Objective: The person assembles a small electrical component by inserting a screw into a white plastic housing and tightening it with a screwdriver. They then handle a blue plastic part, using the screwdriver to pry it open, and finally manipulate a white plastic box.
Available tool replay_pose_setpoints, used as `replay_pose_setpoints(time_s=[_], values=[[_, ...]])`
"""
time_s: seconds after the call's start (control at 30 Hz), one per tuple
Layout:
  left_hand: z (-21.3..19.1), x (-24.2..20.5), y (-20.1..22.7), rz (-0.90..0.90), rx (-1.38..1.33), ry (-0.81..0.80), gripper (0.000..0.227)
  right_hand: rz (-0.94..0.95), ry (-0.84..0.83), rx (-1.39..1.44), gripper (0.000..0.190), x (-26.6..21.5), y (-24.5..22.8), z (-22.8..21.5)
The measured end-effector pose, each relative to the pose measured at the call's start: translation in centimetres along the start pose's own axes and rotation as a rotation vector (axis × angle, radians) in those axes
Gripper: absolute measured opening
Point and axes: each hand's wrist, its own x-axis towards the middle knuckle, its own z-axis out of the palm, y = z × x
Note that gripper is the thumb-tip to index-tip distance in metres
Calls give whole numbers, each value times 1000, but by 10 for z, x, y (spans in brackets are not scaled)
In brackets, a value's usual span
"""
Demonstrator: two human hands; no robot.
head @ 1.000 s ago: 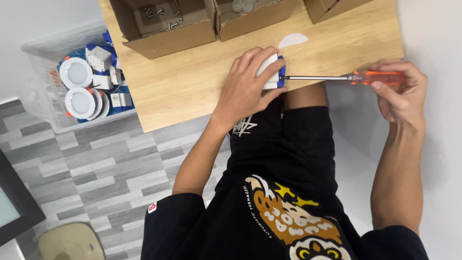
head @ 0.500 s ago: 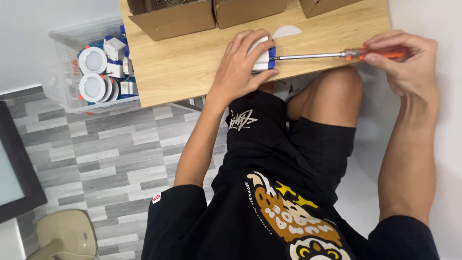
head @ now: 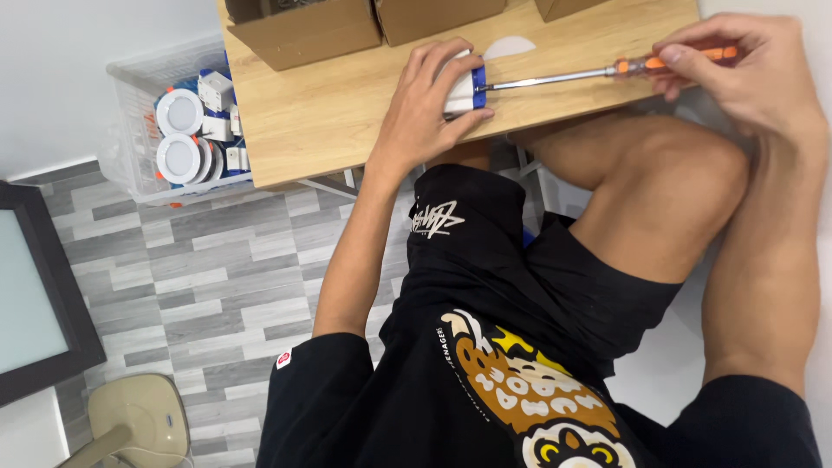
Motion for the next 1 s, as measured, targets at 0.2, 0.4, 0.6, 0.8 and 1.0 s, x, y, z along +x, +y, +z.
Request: replay_pose_setpoints(time_s=[0.2, 0.4, 0.6, 0.8, 1.0], values=[[1, -1, -6, -23, -63, 8, 56, -164, -27, -87, 26, -7, -34, 1], [-11, 0, 7, -44, -141, 21, 55, -245, 13, -82, 44, -12, -43, 5], [-16, 3, 12, -78, -177, 47, 52, 107, 136, 41, 31, 7, -42, 33], [-16, 4, 11, -97, -107, 69, 49, 42, 191, 217, 20, 23, 11, 29], [-14, 3, 3, -142, -103, 93, 51, -168, 78, 105, 34, 30, 23, 29]])
